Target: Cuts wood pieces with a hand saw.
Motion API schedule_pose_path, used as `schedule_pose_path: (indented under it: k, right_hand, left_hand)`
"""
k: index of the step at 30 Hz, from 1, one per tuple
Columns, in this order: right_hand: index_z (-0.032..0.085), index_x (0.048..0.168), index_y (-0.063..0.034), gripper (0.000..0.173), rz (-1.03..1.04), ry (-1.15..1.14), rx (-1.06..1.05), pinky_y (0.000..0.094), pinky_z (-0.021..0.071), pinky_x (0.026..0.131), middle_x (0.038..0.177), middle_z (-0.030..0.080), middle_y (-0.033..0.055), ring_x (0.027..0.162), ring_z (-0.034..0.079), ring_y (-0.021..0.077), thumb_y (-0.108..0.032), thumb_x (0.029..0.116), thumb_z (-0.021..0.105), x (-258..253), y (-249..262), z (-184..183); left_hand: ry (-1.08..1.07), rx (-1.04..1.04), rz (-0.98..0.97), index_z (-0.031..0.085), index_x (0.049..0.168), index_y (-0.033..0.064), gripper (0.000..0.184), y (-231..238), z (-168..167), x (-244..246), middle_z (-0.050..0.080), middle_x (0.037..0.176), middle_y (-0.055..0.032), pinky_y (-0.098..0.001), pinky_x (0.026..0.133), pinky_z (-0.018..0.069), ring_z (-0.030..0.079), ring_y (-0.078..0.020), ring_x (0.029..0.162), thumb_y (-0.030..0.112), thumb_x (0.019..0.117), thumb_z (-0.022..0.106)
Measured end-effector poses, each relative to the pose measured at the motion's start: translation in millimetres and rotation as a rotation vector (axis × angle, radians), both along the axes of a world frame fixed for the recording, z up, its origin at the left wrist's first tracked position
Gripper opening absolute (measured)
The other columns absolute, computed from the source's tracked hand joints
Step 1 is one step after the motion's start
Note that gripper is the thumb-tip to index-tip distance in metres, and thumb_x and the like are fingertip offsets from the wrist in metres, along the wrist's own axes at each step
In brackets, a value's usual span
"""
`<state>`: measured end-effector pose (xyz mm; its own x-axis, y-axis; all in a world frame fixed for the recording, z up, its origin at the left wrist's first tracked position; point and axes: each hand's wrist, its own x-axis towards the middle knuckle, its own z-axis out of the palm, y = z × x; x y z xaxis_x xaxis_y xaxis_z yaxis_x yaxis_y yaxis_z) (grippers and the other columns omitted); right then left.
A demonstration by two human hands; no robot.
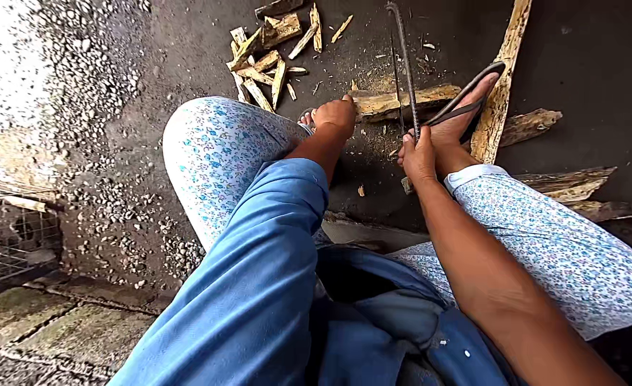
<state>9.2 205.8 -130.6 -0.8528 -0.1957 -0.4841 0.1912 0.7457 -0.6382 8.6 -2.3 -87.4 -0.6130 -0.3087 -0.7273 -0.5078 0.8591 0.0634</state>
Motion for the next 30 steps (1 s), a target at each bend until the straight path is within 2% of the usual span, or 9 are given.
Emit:
schedule_pose_path:
  k: [3, 10, 12, 14, 16, 18, 21, 26, 30]
  right_hand:
    - [0.042, 0.142, -0.0029, 0.037, -0.12, -0.114, -0.15, 0.0406, 0.0606, 0.065, 0.08, 0.06, 0.0086, 0.063, 0.065, 0.0193, -0.024, 0.1119, 0.042, -8, -2, 21]
    - [0.04, 0.135, -0.011, 0.025, -0.161, -0.352, -0.13, 0.0373, 0.0582, 0.052, 0.073, 0.05, 0.0051, 0.051, 0.058, 0.0171, -0.021, 0.1127, 0.041, -33, -11, 47]
    - [0.041, 0.133, -0.0113, 0.022, -0.16, -0.375, -0.132, 0.0372, 0.0582, 0.051, 0.071, 0.05, 0.0045, 0.05, 0.058, 0.0166, -0.022, 0.1126, 0.042, -35, -8, 43]
    - [0.043, 0.13, -0.0102, 0.02, -0.152, -0.35, -0.178, 0.0369, 0.0585, 0.049, 0.067, 0.05, 0.0029, 0.048, 0.058, 0.0156, -0.021, 0.1123, 0.043, -32, 2, 32]
    - [0.044, 0.135, -0.0074, 0.026, -0.119, -0.297, -0.219, 0.0367, 0.0589, 0.052, 0.069, 0.052, 0.003, 0.051, 0.059, 0.0155, -0.019, 0.1117, 0.044, -25, 17, 16]
    - [0.046, 0.136, -0.0064, 0.028, -0.127, -0.243, -0.284, 0.0358, 0.0594, 0.055, 0.07, 0.054, 0.0028, 0.053, 0.06, 0.015, -0.018, 0.1108, 0.045, -17, 32, 1]
    - [0.051, 0.13, -0.0064, 0.024, -0.195, -0.204, -0.4, 0.0334, 0.0588, 0.052, 0.064, 0.052, -0.001, 0.05, 0.059, 0.0126, -0.017, 0.1092, 0.047, -13, 40, -4]
    - [0.049, 0.133, -0.0082, 0.026, -0.179, -0.219, -0.292, 0.0338, 0.0565, 0.05, 0.065, 0.048, 0.0004, 0.048, 0.056, 0.0132, -0.021, 0.1105, 0.046, -16, 29, 16]
    - [0.047, 0.131, -0.0098, 0.023, -0.227, -0.263, -0.196, 0.035, 0.0574, 0.048, 0.066, 0.049, 0.0013, 0.047, 0.057, 0.0142, -0.023, 0.1119, 0.044, -21, 22, 46]
  left_hand:
    - [0.14, -0.044, -0.006, 0.05, 0.145, 0.0067, 0.045, -1, 0, -2, 0.064, 0.13, -0.0272, -0.0662, 0.087, 0.0529, 0.064, -0.0483, 0.116, 0.007, 0.0998, 0.053]
    - [0.153, -0.067, 0.046, 0.051, 0.143, 0.0081, 0.038, -2, -17, 1, 0.064, 0.132, -0.0243, -0.0636, 0.088, 0.0535, 0.065, -0.0454, 0.118, 0.01, 0.106, 0.042]
    - [0.094, -0.033, 0.069, 0.05, 0.146, 0.0104, 0.042, -1, -21, 5, 0.064, 0.133, -0.0233, -0.0661, 0.09, 0.0524, 0.063, -0.0453, 0.121, 0.011, 0.1039, 0.048]
    - [-0.009, 0.074, 0.029, 0.045, 0.149, 0.0073, 0.06, -6, -18, 4, 0.061, 0.136, -0.0265, -0.0705, 0.095, 0.049, 0.06, -0.0476, 0.126, 0.012, 0.0935, 0.067]
    - [-0.073, 0.231, -0.03, 0.058, 0.134, -0.0026, 0.067, -17, -15, 1, 0.062, 0.129, -0.0297, -0.0737, 0.096, 0.0451, 0.059, -0.0482, 0.123, 0.037, 0.0858, 0.083]
    - [-0.106, 0.323, 0.006, 0.067, 0.119, -0.006, 0.077, -27, -13, -3, 0.066, 0.122, -0.0279, -0.0689, 0.099, 0.0453, 0.062, -0.0434, 0.119, 0.063, 0.0868, 0.074]
    - [-0.178, 0.375, 0.18, 0.065, 0.127, -0.0062, 0.093, -31, -9, -11, 0.065, 0.128, -0.0255, -0.061, 0.106, 0.0437, 0.061, -0.0374, 0.123, 0.074, 0.0812, 0.072]
    - [-0.167, 0.448, 0.286, 0.066, 0.122, 0.004, 0.071, -27, -7, -13, 0.067, 0.099, -0.0124, -0.0408, 0.074, 0.0559, 0.064, -0.0209, 0.08, 0.061, 0.0819, 0.08]
    - [0.0, 0.259, -0.08, 0.067, 0.12, -0.0042, 0.071, -27, -17, -17, 0.065, 0.125, -0.0281, -0.0689, 0.101, 0.0468, 0.06, -0.0449, 0.123, 0.053, 0.082, 0.083]
